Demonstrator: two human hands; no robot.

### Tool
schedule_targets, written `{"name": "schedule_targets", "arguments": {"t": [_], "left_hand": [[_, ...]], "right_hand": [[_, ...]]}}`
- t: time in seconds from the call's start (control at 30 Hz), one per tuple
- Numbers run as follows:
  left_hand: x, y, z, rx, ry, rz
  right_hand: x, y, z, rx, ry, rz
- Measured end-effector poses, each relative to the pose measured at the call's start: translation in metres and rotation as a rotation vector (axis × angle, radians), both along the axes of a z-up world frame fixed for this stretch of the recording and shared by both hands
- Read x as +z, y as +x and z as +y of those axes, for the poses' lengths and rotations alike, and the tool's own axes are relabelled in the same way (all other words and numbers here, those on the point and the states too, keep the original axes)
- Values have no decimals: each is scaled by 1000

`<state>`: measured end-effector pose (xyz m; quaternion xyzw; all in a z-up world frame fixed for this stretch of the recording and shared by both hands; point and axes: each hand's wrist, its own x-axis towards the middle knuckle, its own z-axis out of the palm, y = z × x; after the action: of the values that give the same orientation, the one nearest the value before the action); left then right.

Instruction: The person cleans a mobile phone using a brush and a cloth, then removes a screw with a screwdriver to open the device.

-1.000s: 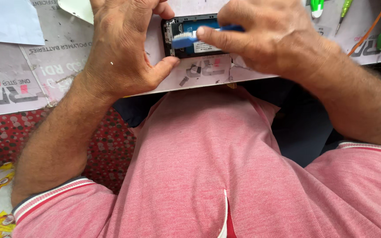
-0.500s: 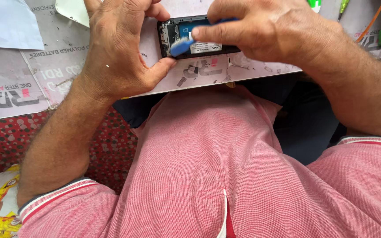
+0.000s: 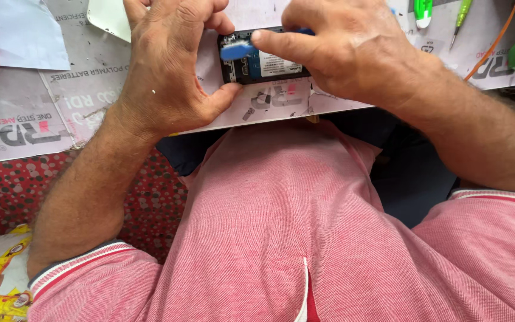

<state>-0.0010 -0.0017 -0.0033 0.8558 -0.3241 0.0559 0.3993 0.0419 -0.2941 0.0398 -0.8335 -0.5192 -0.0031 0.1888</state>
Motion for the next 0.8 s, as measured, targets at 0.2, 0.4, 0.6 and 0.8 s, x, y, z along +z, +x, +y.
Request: {"name": "schedule_targets", "arguments": {"t": [0.2, 0.4, 0.6, 0.8], "left_hand": [[2, 2, 0, 3, -12, 9], [4, 2, -1, 5, -3, -38], [1, -1, 0, 5, 0, 5], [-2, -3, 0, 7, 17, 1]], "right_hand": [[5, -1, 17, 7, -65, 41], [13, 3, 25, 30, -47, -29], [17, -5, 20, -22, -38, 35], [32, -18, 21, -94, -100, 150]]}}
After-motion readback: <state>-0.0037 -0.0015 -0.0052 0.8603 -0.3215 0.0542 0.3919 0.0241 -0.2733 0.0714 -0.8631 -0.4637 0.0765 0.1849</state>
